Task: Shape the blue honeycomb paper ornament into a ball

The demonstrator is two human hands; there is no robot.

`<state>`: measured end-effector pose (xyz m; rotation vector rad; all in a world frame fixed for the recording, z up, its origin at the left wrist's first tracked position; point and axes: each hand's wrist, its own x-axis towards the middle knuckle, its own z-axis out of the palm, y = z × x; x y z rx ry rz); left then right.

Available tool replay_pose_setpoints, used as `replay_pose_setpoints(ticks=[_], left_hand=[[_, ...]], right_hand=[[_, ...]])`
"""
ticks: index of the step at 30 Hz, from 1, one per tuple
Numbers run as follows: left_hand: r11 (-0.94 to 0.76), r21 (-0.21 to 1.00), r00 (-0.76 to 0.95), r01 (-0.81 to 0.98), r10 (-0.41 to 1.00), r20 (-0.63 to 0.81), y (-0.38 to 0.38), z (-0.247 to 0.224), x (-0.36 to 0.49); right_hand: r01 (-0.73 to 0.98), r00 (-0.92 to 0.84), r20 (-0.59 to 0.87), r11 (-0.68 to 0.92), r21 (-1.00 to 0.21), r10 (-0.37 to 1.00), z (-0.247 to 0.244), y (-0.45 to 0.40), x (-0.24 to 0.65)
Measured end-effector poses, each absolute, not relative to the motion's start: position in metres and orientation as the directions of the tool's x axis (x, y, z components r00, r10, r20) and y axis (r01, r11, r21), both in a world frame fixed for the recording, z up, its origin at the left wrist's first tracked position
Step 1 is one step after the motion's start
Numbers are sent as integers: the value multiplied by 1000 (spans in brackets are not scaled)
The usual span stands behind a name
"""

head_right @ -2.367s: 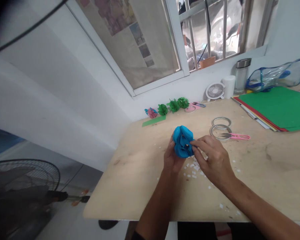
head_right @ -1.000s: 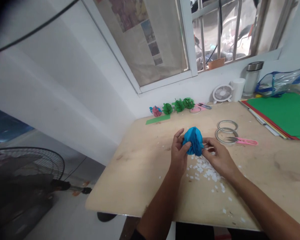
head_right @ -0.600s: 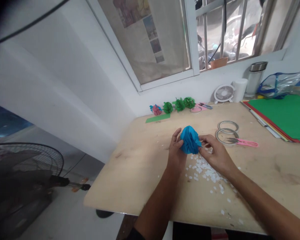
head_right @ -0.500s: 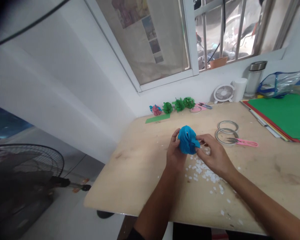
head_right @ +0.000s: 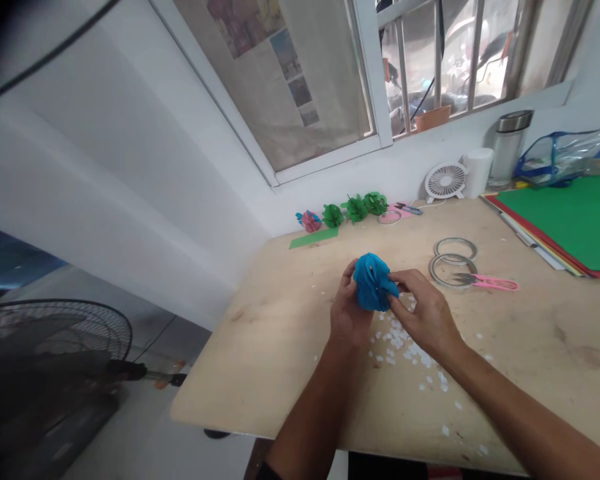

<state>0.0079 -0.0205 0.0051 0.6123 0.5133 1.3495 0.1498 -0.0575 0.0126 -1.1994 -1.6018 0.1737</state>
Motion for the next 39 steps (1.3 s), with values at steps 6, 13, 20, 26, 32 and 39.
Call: replay_pose_setpoints(ticks=[6,13,20,26,32,39], left_hand=[[117,671,153,-732,988,-6,-21,4,10],[128,678,154,-724,988,-22,-24,6,10],[145,669,179,-729,984,-17,-26,6,9],[160,657,193,-737,981,-22,-27,8,8],[180,656,199,-733,979,-47,-29,12,7],[217,653,212,-726,973,-89,-30,15,5]], right_hand=[[544,187,584,411,-731,790,13,-58,149],[495,233,512,352,-794,827,9,-58,148],[471,244,482,332,-817,841,10,-60,150],[469,212,514,374,-800,831,14,-61,150],[413,186,483,378,-829,856,17,-62,153],[363,27,399,363,-858,916,23,-61,164]])
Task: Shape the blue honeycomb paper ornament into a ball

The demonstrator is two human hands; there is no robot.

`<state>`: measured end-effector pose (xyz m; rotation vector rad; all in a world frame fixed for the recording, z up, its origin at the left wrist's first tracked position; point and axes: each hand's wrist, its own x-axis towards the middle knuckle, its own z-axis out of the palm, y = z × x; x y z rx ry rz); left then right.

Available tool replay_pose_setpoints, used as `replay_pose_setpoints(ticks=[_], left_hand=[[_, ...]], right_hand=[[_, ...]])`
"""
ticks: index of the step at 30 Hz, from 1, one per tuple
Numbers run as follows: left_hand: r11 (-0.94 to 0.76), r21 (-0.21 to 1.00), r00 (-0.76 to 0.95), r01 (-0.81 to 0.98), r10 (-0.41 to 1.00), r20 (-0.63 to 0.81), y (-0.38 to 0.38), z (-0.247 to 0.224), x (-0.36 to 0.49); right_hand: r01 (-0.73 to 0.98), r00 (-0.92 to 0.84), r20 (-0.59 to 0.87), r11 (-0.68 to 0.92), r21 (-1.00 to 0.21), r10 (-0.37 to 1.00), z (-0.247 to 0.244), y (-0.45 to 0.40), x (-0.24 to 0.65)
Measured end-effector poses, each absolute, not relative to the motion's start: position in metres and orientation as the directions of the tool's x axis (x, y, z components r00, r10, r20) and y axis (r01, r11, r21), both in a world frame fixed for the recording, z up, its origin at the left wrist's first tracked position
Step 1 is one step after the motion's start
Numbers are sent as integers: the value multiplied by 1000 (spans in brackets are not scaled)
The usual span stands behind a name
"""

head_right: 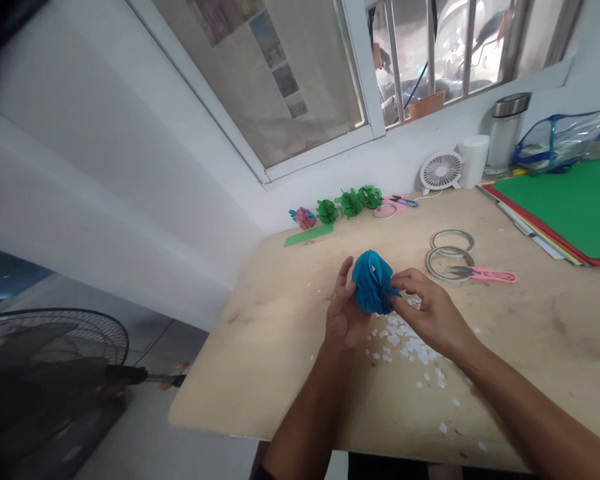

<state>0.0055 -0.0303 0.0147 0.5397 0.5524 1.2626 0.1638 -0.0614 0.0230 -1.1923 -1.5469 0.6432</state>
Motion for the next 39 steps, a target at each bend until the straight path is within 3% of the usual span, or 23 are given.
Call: replay_pose_setpoints(ticks=[16,39], left_hand=[[248,692,253,-678,963,-96,-29,7,5],[225,712,241,-665,967,-81,-30,12,8]], right_hand=[[365,-49,356,349,-863,933,27,-61,174],[401,84,412,348,-848,907,28,-62,169]])
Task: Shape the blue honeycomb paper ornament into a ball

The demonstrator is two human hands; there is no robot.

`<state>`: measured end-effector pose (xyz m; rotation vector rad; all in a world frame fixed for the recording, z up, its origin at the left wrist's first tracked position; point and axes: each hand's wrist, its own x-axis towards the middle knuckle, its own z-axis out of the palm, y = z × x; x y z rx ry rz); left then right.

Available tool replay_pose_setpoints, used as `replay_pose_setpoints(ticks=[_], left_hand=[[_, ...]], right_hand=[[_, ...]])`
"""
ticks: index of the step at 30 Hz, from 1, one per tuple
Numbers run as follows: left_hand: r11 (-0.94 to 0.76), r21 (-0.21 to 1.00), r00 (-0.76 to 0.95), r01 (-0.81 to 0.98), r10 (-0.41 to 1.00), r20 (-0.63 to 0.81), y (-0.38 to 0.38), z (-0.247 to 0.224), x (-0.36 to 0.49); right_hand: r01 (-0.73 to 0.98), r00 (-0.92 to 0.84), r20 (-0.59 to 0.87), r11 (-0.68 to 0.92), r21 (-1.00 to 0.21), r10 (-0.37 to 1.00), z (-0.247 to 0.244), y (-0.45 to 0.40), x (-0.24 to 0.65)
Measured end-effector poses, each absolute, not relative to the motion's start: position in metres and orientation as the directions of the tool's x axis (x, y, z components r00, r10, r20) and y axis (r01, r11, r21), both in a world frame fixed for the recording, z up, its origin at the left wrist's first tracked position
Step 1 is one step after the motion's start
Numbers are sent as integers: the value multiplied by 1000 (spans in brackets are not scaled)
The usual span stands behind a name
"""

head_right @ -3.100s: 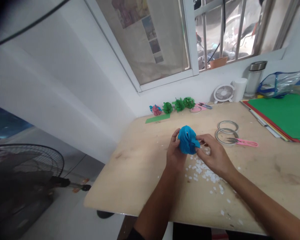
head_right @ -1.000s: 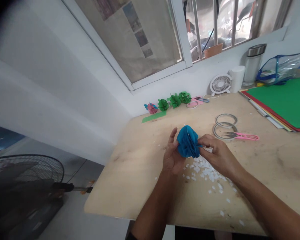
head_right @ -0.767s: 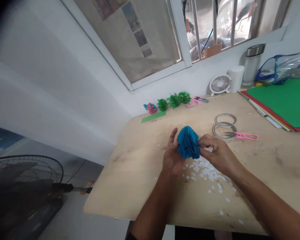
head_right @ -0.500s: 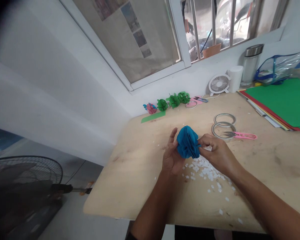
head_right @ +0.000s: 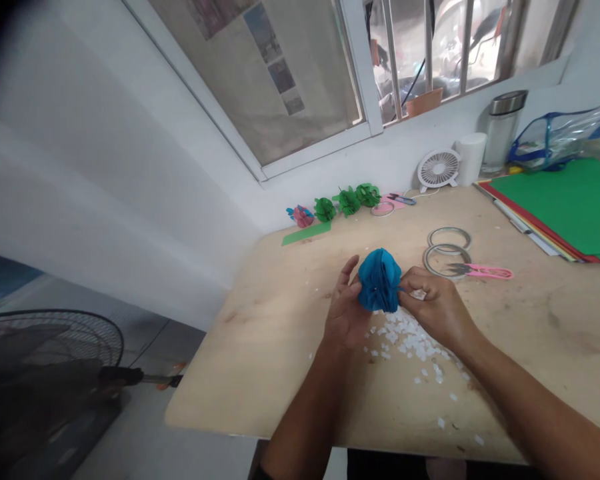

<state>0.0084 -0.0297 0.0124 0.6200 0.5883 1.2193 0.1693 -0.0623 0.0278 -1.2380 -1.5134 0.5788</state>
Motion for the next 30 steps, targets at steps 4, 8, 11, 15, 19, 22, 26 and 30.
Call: replay_pose_setpoints(ticks=[4,8,11,15,19,22,26,30], left_hand=[[232,736,268,-636,961,-71,-28,10,11],[233,744,274,-626,959,-71,-27,9,10],[248,752,262,-611,959,-104,-27,8,9],[285,719,258,-634,954,-150,-26,5,8],[327,672,289,-664,942,-172,-24,4,7],[334,659,295,-674,939,-175,-24,5,7],[329,665,289,-670,941,-175,-25,7,7],[330,663,292,-671,941,-173,-25,8,6]], right_hand=[[428,88,400,328,-842,912,28,-61,171],[447,83,396,321,-835,915,28,-60,173],[455,33,371,317,-832,928,27,-58,175],[438,-50,324,312,-843,945,30,-57,177],[411,-70,287,290,-864,955,33,-58,178],[391,-54,271,270,-880,961,33,-59,178],[340,8,250,232,-911,968,30,-59,176],[290,44,247,224,-931,968,29,-59,176]])
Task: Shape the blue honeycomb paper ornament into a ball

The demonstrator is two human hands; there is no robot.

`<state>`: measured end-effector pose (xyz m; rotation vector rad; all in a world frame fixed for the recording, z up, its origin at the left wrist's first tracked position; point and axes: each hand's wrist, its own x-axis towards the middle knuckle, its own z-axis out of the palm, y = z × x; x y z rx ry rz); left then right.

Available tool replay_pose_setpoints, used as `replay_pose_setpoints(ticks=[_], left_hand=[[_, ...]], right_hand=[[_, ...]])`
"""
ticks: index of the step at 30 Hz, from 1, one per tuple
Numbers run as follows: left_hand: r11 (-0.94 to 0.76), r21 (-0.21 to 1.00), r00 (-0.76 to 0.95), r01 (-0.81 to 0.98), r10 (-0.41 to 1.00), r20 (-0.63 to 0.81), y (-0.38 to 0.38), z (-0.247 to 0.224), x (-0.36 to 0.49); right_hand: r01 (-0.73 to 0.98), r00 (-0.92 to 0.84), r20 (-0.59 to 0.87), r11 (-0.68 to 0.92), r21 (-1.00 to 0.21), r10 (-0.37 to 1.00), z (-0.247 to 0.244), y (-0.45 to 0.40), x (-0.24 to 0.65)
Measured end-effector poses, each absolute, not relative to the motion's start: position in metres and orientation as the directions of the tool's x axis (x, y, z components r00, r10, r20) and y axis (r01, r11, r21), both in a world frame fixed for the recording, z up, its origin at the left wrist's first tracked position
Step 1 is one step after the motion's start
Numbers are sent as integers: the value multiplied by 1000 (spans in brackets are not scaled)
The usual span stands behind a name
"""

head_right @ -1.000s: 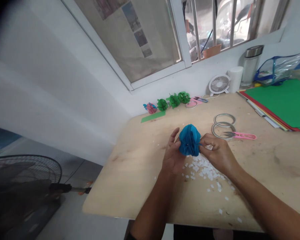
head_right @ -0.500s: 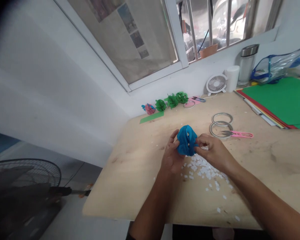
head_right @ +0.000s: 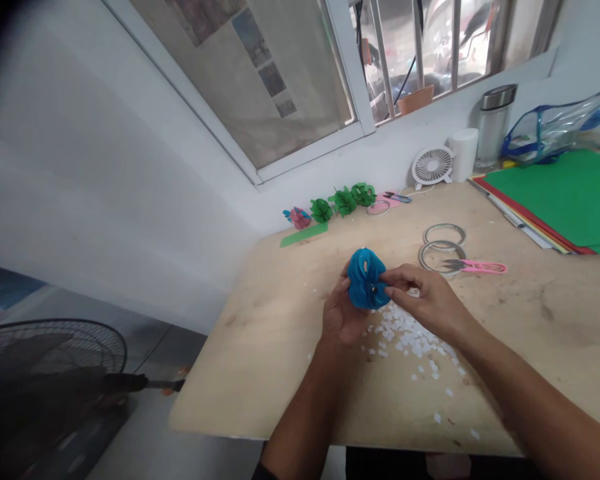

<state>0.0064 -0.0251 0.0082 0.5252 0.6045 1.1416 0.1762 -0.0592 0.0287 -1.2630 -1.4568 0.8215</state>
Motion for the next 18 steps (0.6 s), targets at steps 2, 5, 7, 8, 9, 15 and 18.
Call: replay_pose_setpoints(ticks=[2,5,7,8,9,15,18], left_hand=[[330,659,289,-676,941,-175,-25,9,6],[322,652,288,-687,944,-163,-26,9,5],[315,656,287,-686,945,-154,-26,9,5],[314,658,288,-684,946,-152,-26,9,5],[314,660,289,-683,945,-151,-26,9,5],[279,674,278,-683,954,-114,-28,8,6],[260,685,255,-680,960,-112,-29,8,8]], right_hand=[[296,42,246,224,-929,968,30,-59,177],[300,42,255,231,-926,966,33,-61,177],[304,58,291,261,-916,955,35,-63,177],[318,62,320,285,-904,945,36,-64,176],[342,62,356,315,-885,933,37,-65,175],[576,-26,547,460,-676,837,36,-68,168],[667,-36,585,455,-590,811,30,-67,166]])
